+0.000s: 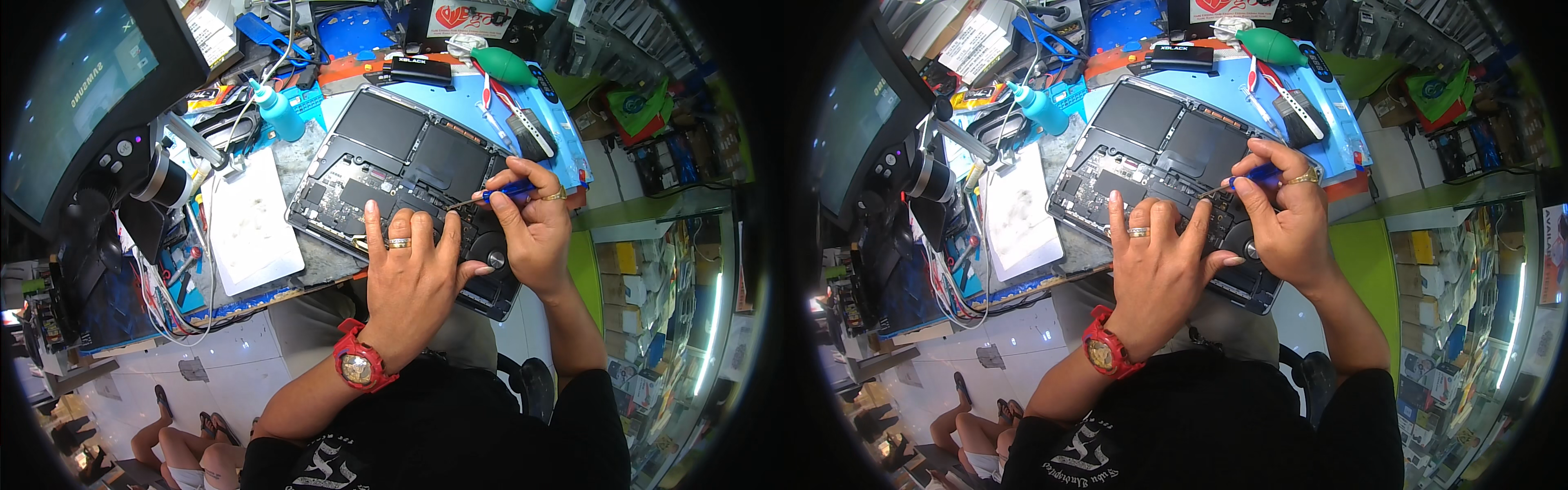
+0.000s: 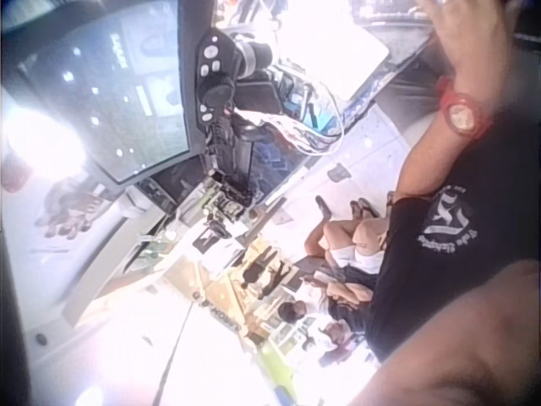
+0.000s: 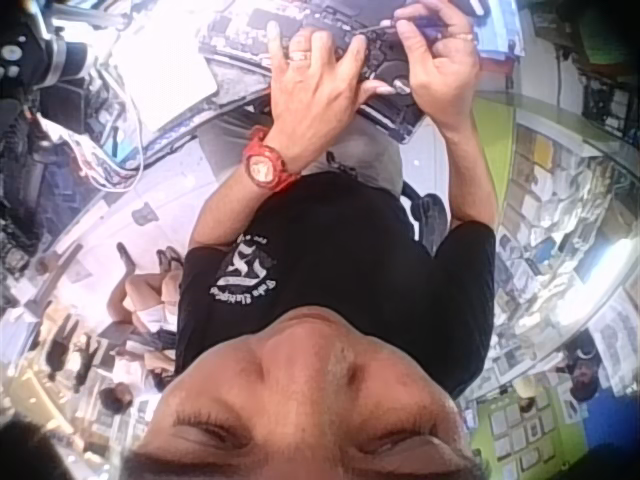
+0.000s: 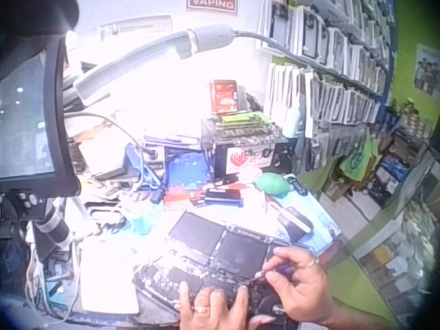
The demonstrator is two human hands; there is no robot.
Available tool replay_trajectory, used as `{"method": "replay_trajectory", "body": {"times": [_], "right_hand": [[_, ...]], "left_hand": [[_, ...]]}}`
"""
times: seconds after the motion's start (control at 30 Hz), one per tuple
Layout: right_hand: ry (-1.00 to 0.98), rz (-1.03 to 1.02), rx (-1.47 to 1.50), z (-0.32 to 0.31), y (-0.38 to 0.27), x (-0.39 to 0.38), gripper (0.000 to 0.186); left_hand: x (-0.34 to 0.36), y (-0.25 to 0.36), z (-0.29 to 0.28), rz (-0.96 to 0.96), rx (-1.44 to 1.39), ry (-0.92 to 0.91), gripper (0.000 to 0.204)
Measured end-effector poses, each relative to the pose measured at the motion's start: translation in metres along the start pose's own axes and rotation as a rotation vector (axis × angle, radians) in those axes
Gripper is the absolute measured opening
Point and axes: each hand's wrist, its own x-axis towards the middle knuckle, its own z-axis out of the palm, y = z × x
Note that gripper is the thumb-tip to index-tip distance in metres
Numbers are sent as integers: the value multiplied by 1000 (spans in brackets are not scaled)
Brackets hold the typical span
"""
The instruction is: The person uses a screwdriver to remove and replace screws inside a laptop casing, then handles a component by hand before closing the laptop lid.
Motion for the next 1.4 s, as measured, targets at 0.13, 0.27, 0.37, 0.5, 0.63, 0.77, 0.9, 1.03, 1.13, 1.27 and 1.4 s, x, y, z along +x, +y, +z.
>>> {"method": "replay_trajectory", "body": {"times": [0.13,0.27,0.37,0.5,0.63,0.77,0.9,1.03,1.13,1.27,1.4], "right_hand": [[12,5,-6,1,-1,-1,42],[9,-4,-20,0,0,-1,42],[10,-6,-54,0,-1,0,41],[18,6,-46,1,-3,1,40],[18,4,-34,1,-3,1,42],[17,-29,-18,-1,-3,1,42],[14,-36,-40,-1,-6,1,42],[12,-18,-39,1,-5,0,41],[2,-24,-84,2,-6,0,40],[8,-37,-105,2,-5,1,40],[21,-15,-80,2,-4,0,40]], "left_hand": [[0,0,-2,5,4,-10,70],[2,-1,0,59,-16,-3,72],[2,-3,4,105,-23,4,75],[5,-5,5,136,-30,-19,75],[5,-8,3,138,-52,-32,74],[5,-10,4,129,-81,-21,72],[4,-12,3,118,-76,-10,71],[3,-12,2,112,-78,-10,71],[3,-12,1,105,-80,-11,71],[4,-12,2,106,-84,-9,70],[4,-11,1,106,-78,-3,70]]}}
